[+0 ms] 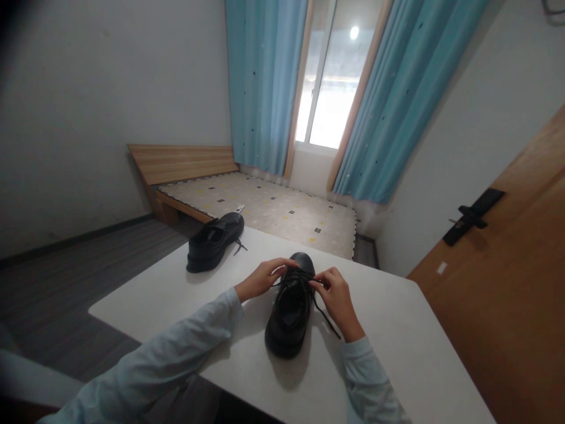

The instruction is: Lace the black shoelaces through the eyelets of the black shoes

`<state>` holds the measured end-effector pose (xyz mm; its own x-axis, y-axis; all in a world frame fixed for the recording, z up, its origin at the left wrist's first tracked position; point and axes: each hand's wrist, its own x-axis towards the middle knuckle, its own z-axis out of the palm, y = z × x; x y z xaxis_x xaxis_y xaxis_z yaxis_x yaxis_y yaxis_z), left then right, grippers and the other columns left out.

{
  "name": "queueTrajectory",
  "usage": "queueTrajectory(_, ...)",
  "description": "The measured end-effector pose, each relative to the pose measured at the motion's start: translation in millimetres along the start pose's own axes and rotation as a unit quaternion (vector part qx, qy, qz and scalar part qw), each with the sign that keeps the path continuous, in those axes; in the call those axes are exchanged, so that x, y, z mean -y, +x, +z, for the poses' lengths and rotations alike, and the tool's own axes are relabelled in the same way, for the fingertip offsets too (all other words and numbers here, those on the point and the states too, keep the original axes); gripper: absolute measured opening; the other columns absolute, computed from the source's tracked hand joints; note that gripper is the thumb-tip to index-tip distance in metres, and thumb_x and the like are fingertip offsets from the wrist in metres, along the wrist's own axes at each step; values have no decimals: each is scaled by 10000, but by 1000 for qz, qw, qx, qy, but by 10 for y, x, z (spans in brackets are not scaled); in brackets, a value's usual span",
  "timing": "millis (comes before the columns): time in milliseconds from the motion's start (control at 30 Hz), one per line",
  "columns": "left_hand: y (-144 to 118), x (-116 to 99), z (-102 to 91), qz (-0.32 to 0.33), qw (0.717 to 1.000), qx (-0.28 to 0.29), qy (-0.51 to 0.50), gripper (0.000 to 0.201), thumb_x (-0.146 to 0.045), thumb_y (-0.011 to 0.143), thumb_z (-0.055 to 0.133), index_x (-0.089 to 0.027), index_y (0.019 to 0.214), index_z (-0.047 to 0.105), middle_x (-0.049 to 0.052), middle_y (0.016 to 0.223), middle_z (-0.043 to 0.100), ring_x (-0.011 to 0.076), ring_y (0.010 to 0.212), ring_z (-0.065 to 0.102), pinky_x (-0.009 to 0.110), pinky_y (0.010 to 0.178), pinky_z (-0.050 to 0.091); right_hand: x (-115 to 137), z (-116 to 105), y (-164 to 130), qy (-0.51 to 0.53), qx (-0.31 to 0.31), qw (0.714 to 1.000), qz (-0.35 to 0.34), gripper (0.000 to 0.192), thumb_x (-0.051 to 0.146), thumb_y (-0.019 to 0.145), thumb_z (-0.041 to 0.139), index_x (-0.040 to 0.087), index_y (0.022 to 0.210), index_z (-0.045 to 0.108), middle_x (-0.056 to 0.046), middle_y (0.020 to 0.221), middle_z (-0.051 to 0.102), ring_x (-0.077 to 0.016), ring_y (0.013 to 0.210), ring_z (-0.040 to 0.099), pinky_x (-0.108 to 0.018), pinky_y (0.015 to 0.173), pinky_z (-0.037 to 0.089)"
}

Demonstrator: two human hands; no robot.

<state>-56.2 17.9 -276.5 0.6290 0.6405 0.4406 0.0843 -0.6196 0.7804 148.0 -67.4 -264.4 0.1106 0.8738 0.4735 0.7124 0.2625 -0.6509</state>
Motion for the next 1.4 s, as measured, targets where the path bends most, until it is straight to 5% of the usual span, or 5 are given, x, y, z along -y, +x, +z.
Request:
queueTrajectory(267,-6,-3,-10,-4,1000,2,7,295,-190,891,402,-197,1102,608,43,1157,639,163,1097,568,294,1001,401,-95,-22,-3,-29,-12,999,-13,226,415,734,652,198,670,653,-85,931,563,-244,906,553,-379,716,469)
queueTrajectory(900,-17,8,-13,-1,1000,0,6,297,-156,883,410,-195,1102,607,44,1153,639,159,1091,570,289,998,401,-438,-108,0,-99,-96,986,95,123,322,704,577,202,690,553,-52,732,636,-217,662,605,-368,653,477)
queueTrajectory(1067,-15,11,-9,-1,1000,-1,9,296,-159,887,407,-194,1103,605,45,1151,639,160,1092,569,293,993,403,-343,-114,25,83,-124,981,125,218,378,664,685,194,683,571,-89,836,694,-249,819,649,-442,793,503)
queueTrajectory(1233,-12,15,-6,3,1000,-3,11,291,-173,890,409,-201,1103,606,40,1151,638,159,1086,571,284,984,408,-184,-132,39,382,-107,896,199,270,388,626,767,180,704,615,-59,911,699,-181,742,672,-403,815,541)
queueTrajectory(1400,-13,3,-8,2,1000,-2,9,285,-181,890,414,-191,1096,611,44,1141,643,159,1084,575,278,981,408,-67,-125,27,469,-113,853,201,228,310,615,780,185,676,600,11,770,656,-68,514,544,-288,623,571)
